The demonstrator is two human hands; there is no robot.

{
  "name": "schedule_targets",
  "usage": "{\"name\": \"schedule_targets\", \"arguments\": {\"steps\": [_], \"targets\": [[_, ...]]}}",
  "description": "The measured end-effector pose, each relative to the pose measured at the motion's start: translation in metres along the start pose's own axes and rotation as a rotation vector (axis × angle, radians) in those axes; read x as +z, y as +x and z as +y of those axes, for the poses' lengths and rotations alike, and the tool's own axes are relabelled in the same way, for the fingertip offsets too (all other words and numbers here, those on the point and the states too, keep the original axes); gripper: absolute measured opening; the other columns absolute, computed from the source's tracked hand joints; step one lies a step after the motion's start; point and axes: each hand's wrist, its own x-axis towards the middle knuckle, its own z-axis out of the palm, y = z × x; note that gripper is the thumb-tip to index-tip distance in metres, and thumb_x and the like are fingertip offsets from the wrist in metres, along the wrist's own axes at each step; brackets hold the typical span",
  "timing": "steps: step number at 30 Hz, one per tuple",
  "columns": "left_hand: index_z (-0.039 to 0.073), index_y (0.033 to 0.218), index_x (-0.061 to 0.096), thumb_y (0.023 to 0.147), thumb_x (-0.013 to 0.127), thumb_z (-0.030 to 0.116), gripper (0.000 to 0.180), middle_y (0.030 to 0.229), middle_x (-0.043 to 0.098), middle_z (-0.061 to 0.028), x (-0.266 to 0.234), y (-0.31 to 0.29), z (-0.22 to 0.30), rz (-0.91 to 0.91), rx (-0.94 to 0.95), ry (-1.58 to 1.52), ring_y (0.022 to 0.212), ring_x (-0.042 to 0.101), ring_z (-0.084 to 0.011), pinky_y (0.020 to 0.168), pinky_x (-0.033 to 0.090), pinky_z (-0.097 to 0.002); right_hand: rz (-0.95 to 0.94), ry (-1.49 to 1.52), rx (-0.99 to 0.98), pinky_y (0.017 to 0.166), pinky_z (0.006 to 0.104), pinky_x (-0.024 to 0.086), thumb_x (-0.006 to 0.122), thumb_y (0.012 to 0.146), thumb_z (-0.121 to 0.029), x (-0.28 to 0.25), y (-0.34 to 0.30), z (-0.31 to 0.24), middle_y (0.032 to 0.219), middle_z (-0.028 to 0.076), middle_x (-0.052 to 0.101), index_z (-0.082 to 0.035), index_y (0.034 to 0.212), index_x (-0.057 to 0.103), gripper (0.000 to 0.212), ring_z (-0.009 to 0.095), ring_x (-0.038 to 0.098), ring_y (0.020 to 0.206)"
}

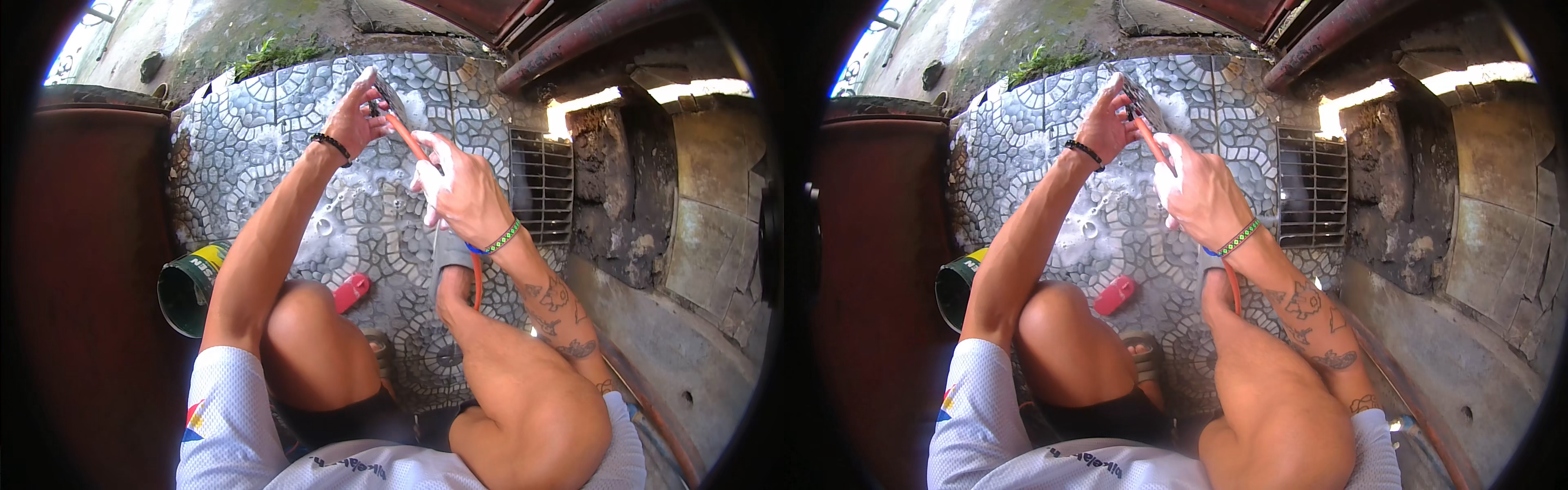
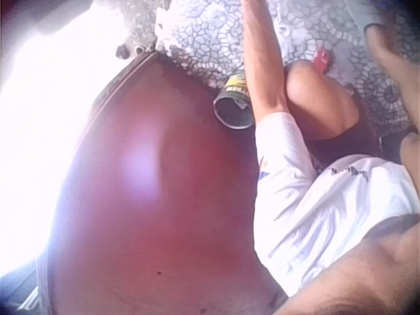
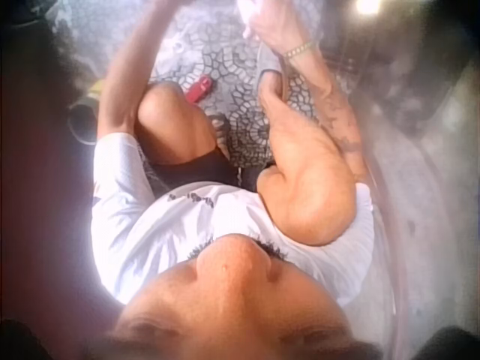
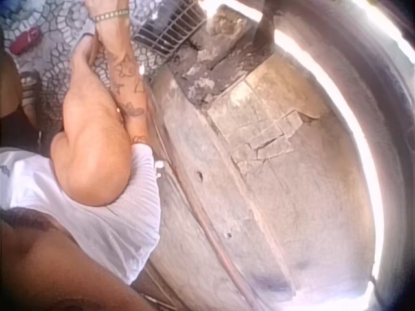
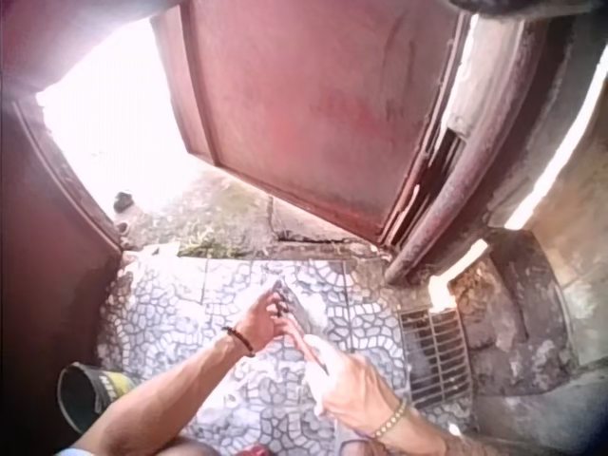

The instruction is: The person removes a bicycle cassette from a workbench, takes it to a tiled area, and scrubs it with a brush and soapy water. They then rinse the cassette with a hose.

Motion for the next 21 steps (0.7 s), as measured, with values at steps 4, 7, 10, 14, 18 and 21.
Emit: {"name": "schedule_targets", "arguments": {"steps": [4,7,10,14,18,21], "targets": [[0.005,0.117,0.051,0.084,0.082,0.06,0.071,0.101,0.056,-0.0101,0.004,0.001,0.0,0.018,-0.008,0.018,0.078,0.066,-0.0246,0.068,0.061,-0.0397,0.007,0.022,-0.011,0.053,0.0369,0.057,0.054,0.099,-0.011,-0.001,-0.002,0.003,0.072,0.016,0.069,0.006,0.134,0.055,0.04,0.026,0.071,0.054],[0.005,0.117,0.052,0.085,0.082,0.059,0.069,0.103,0.054,-0.0095,-0.001,0.002,0.001,-0.008,-0.031,0.022,0.082,0.065,-0.0244,0.071,0.061,-0.042,0.048,0.07,-0.025,0.05,0.0324,0.054,0.055,0.1,-0.011,-0.002,-0.002,0.007,0.078,0.012,0.071,0.003,0.137,0.056,0.04,0.019,0.069,0.054],[0.007,0.121,0.055,0.089,0.079,0.055,0.062,0.107,0.053,-0.0082,-0.01,0.001,-0.001,-0.085,-0.034,0.045,0.088,0.065,-0.0239,0.076,0.061,-0.0437,0.064,0.112,-0.012,0.045,0.026,0.05,0.056,0.101,-0.011,-0.007,-0.002,0.006,0.085,0.008,0.072,0.001,0.142,0.055,0.042,0.011,0.065,0.054],[0.012,0.126,0.058,0.095,0.073,0.051,0.053,0.112,0.055,-0.0061,-0.005,-0.005,-0.006,-0.103,-0.007,0.12,0.093,0.064,-0.0224,0.08,0.06,-0.0431,0.029,0.136,0.015,0.045,0.0256,0.049,0.057,0.101,-0.01,-0.011,-0.006,0.003,0.085,0.007,0.071,0.001,0.142,0.055,0.042,0.01,0.064,0.054],[0.011,0.124,0.061,0.099,0.068,0.043,0.041,0.116,0.058,-0.0051,-0.006,-0.014,-0.002,-0.123,-0.02,0.209,0.095,0.063,-0.0216,0.084,0.06,-0.0455,0.077,0.158,-0.019,0.044,0.0257,0.047,0.056,0.101,-0.008,-0.01,-0.003,0.006,0.083,0.006,0.069,0.001,0.144,0.053,0.044,0.01,0.062,0.053],[0.004,0.122,0.062,0.1,0.065,0.034,0.038,0.116,0.054,-0.0051,-0.009,-0.018,0.005,-0.143,-0.05,0.344,0.096,0.061,-0.0219,0.088,0.061,-0.0478,0.084,0.194,-0.024,0.049,0.0316,0.054,0.059,0.096,-0.01,-0.013,-0.001,0.004,0.076,0.009,0.069,0.005,0.137,0.058,0.043,0.016,0.067,0.053]]}}
